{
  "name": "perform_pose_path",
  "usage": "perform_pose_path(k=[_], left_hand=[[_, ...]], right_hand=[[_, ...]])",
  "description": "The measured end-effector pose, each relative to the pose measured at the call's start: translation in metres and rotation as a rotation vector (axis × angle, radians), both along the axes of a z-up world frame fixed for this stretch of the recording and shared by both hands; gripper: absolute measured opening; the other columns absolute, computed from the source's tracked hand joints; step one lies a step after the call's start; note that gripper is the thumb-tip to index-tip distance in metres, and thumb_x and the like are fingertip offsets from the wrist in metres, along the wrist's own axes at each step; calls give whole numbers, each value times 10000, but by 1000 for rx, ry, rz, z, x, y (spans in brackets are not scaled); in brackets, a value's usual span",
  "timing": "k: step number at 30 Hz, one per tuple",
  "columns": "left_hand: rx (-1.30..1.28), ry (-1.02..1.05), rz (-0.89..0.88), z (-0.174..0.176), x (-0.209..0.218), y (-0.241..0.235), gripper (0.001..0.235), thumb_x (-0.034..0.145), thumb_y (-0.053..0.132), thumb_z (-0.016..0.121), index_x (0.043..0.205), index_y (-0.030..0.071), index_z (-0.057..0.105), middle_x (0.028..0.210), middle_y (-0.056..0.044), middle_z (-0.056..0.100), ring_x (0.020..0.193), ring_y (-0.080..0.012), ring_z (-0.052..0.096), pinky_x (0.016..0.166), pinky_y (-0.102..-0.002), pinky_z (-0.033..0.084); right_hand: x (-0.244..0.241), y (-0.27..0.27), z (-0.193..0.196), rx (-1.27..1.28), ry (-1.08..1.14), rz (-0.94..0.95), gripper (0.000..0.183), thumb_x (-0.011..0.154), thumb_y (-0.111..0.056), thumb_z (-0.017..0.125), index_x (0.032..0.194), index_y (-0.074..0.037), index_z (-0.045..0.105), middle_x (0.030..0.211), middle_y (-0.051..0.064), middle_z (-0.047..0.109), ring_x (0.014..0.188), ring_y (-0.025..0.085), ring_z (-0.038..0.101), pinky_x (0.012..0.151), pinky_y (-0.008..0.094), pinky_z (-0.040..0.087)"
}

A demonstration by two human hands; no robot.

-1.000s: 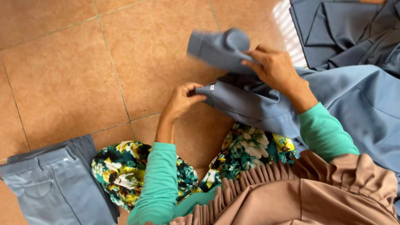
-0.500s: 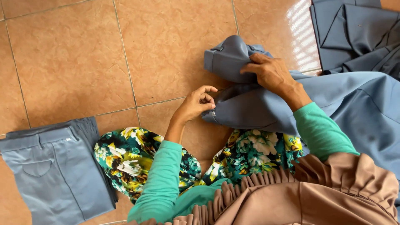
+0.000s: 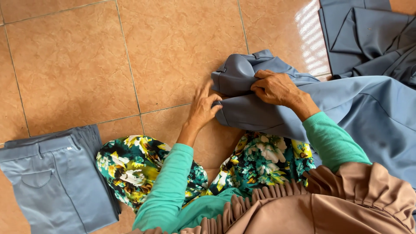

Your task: The person sits on a tiled floor and folds multiple pairs of gray trousers by hand. They smooth each pair, fold the legs together, fold the garment in half, and then fold it into a compact rectangle before stacking it with previously folded pairs.

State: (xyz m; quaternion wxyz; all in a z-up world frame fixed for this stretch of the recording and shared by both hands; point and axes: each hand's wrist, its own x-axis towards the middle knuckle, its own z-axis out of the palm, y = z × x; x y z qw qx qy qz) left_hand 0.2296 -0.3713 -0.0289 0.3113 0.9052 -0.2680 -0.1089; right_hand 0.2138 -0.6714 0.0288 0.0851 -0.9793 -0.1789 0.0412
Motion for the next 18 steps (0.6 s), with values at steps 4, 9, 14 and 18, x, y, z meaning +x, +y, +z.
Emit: perform_pose_path(k=[4, 9, 14, 18], left_hand=[[128, -222, -127, 18, 26, -14, 186, 882, 306, 790, 1040, 211, 763, 1704, -113, 218, 1543, -497, 59, 1202, -629, 184], [256, -313, -315, -22, 64, -51, 225, 896, 318, 759, 1085, 198, 739, 1458, -50, 583, 1548, -332, 226, 1205, -672, 101], [91, -197, -231, -50, 90, -50, 188, 882, 220, 762, 1055, 229, 689, 1211, 20, 633, 1320, -213, 525, 1198, -714, 143], [-68, -264, -261, 44, 114, -13, 300, 858, 60, 771, 1084, 234, 674, 1066, 21, 630, 1140, -234, 610, 1182, -577, 269]], right_hand=[[-3, 5, 12, 84, 32, 11, 282, 922, -530, 654, 875, -269, 750, 1003, -64, 598, 1013, 177, 656, 806, 358, 594], [-4, -16, -3, 104, 58, 10, 260, 921, -464, 671, 999, -234, 764, 1047, -30, 584, 1026, 207, 635, 815, 386, 573], [1, -58, 16, 49, 202, -58, 283, 895, -439, 569, 1007, -253, 751, 1044, 16, 598, 1071, 269, 636, 863, 452, 561], [-3, -98, 49, 199, 486, -224, 485, 859, -583, 658, 994, -128, 759, 1085, 125, 698, 1120, 397, 638, 933, 525, 521]])
